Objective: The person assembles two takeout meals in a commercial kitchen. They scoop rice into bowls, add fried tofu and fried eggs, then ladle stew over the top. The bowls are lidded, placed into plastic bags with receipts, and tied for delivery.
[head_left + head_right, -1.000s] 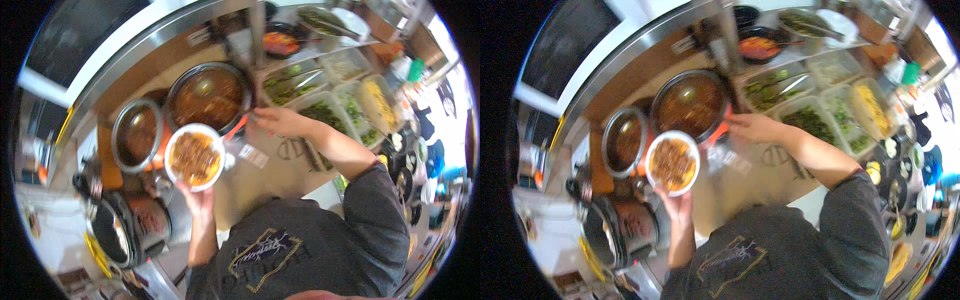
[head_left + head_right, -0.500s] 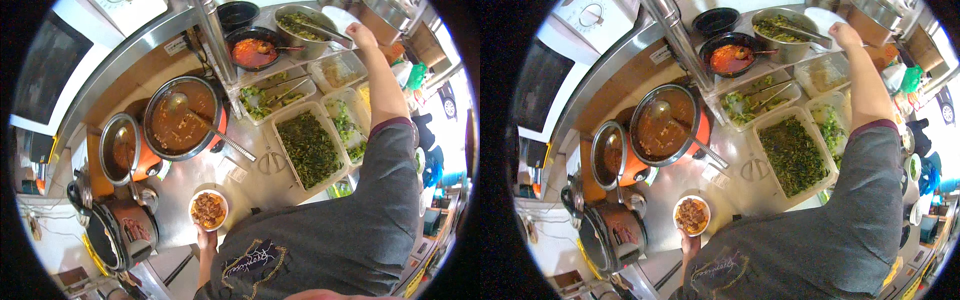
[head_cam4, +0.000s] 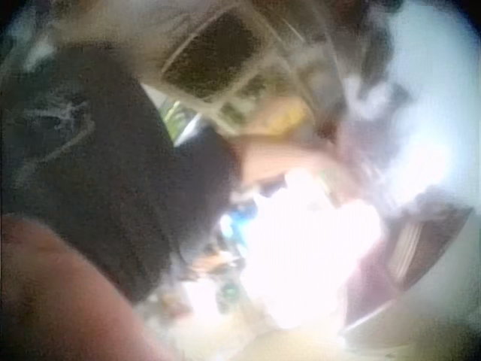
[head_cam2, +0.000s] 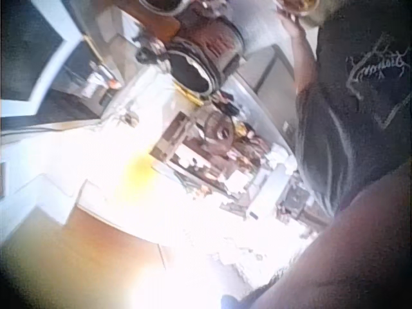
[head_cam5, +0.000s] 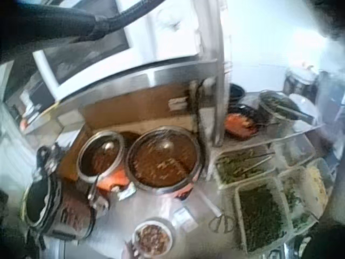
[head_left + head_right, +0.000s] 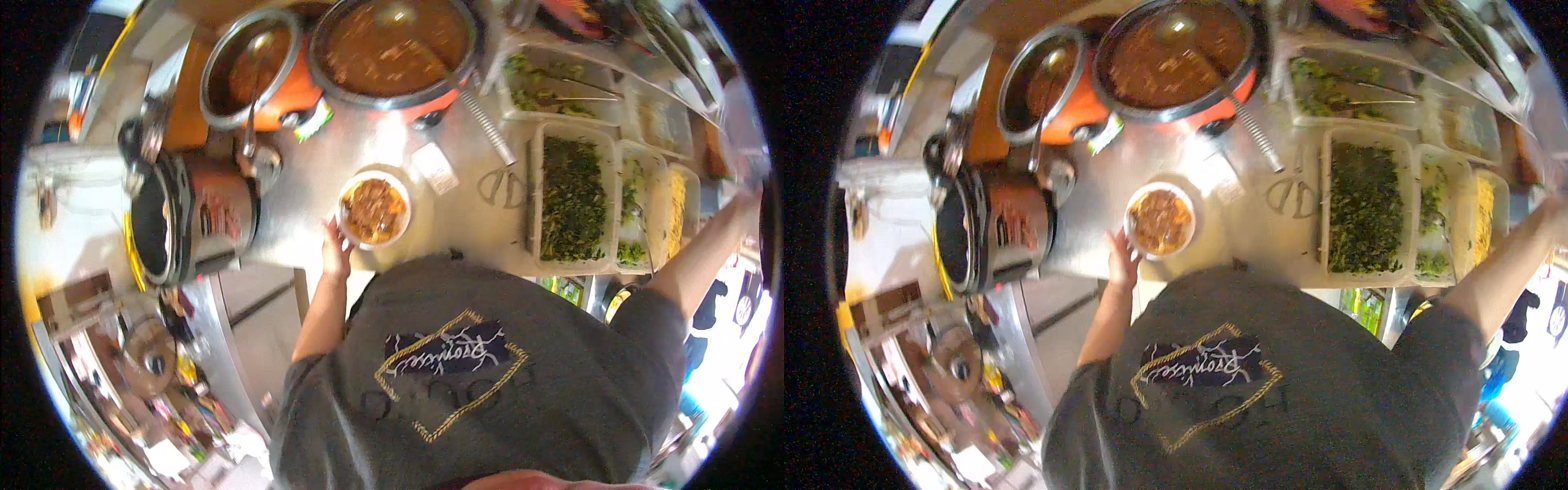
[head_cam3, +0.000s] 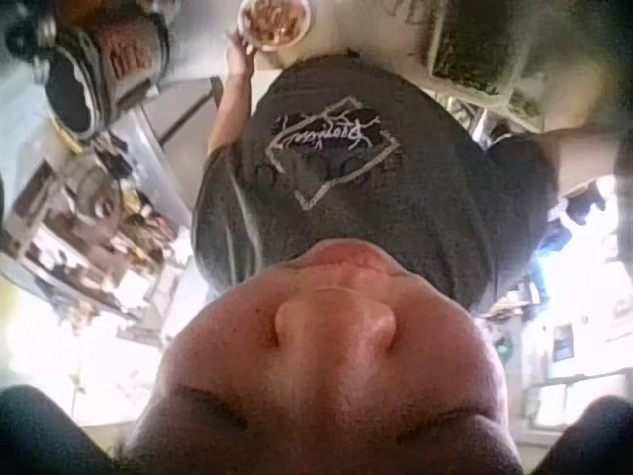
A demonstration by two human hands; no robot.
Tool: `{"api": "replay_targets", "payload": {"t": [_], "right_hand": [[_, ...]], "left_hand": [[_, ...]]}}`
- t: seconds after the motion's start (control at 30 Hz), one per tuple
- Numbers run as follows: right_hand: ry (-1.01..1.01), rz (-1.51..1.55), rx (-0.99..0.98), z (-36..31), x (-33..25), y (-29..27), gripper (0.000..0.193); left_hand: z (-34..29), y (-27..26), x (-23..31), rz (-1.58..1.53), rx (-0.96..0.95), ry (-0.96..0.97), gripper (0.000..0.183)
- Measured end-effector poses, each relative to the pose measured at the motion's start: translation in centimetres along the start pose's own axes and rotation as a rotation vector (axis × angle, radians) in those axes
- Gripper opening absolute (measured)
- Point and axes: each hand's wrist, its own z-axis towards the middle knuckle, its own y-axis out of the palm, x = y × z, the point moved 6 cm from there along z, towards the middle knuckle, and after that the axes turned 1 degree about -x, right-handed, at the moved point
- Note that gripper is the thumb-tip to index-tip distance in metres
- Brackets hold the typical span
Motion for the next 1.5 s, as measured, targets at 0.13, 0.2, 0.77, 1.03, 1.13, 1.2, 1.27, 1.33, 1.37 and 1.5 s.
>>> {"api": "replay_targets", "payload": {"t": [0.13, 0.2, 0.77, 1.03, 1.13, 1.2, 1.27, 1.33, 1.37, 1.5], "right_hand": [[0.019, 0.437, -0.312, -19.9, -13.1, 5.1, 0.027], [-0.137, 0.617, -0.727, -29.4, -21.4, 11.5, 0.028], [0.180, 0.245, -1.044, -44.8, -31.7, 31.5, 0.039], [-0.124, 0.166, -1.089, -44.2, -34.6, 29.5, 0.052], [-0.485, 0.168, -0.928, -45.8, -37.5, 24.8, 0.049], [-0.438, 0.137, -0.995, -46.7, -37.4, 24.6, 0.052], [-0.353, 0.203, -0.948, -46.4, -36.5, 24.2, 0.053], [-0.262, 0.344, -0.823, -45.1, -34.4, 24.4, 0.053], [-0.075, 0.235, -0.985, -44.6, -31.1, 25.8, 0.056], [0.113, -0.176, -0.754, -41.0, -21.8, 27.4, 0.051]], "left_hand": [[1.2, -0.8, 0.8, 0.126, 0.072, 0.117, 0.083], [1.9, -0.8, 0.9, 0.099, 0.047, 0.126, 0.083], [2.8, -0.2, 2.8, 0.621, 0.067, 0.517, 0.062], [3.3, 1.8, 2.5, 1.108, -0.071, 0.769, 0.064], [4.0, 1.5, 1.8, 1.069, -0.022, 0.817, 0.063], [4.3, 1.0, 1.6, 0.896, 0.060, 0.819, 0.064], [5.2, 0.2, 0.4, 0.543, 0.040, 0.569, 0.055], [5.6, 0.0, -1.1, 0.166, 0.002, 0.303, 0.050], [5.1, 0.3, -1.1, 0.124, -0.033, 0.324, 0.049], [2.9, 0.8, -3.4, -0.458, -0.170, -0.178, 0.070]]}}
